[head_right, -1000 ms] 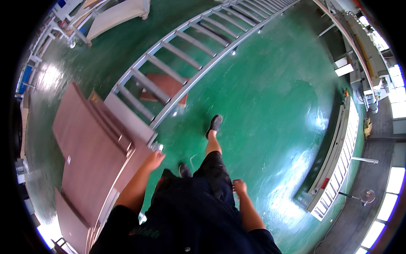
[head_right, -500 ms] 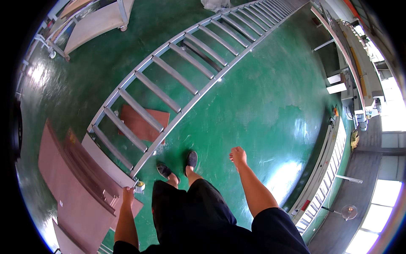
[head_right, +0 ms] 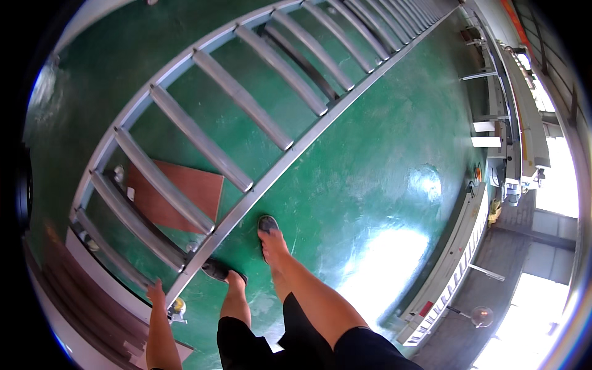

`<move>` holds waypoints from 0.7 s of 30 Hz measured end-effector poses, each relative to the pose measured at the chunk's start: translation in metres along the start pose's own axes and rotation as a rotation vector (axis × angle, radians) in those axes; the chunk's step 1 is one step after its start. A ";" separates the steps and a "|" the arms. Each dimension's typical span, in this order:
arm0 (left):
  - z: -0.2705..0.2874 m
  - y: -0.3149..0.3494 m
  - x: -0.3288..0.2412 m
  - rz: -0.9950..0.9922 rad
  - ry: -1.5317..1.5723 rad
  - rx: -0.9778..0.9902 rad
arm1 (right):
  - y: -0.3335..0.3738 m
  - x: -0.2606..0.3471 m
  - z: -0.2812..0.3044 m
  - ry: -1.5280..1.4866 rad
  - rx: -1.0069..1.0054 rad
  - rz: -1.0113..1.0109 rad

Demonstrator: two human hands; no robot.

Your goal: The person pushes a cart loaded with brown boards through a factory, stops to rearrange boards on a table with another person, and then lifts a large shaped board.

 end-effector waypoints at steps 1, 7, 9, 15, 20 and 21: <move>0.012 -0.015 0.029 0.070 -0.155 -0.036 | -0.008 0.011 -0.022 0.000 0.023 -0.018; 0.018 -0.016 0.048 0.069 -0.441 -0.323 | -0.092 0.046 -0.009 -0.079 -0.039 0.076; 0.011 -0.014 0.048 0.113 -0.195 -0.329 | -0.102 0.042 -0.019 -0.159 0.120 0.016; 0.021 -0.036 0.102 0.097 0.380 -0.288 | -0.101 0.048 -0.091 -0.218 0.325 0.007; 0.016 -0.031 0.079 0.019 0.243 -0.331 | -0.103 0.061 -0.092 -0.265 0.222 0.042; 0.014 -0.034 0.079 0.024 0.240 -0.293 | -0.101 0.063 -0.088 -0.250 0.154 0.045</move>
Point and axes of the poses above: each hand's wrist, its own y-axis away from the middle knuckle, its own z-axis out of the back of the hand, x = y × z, the point moved 10 cm from there along -y, towards the middle knuckle, and after that the axes turned 13 degrees about -z, right-handed, at the moved point
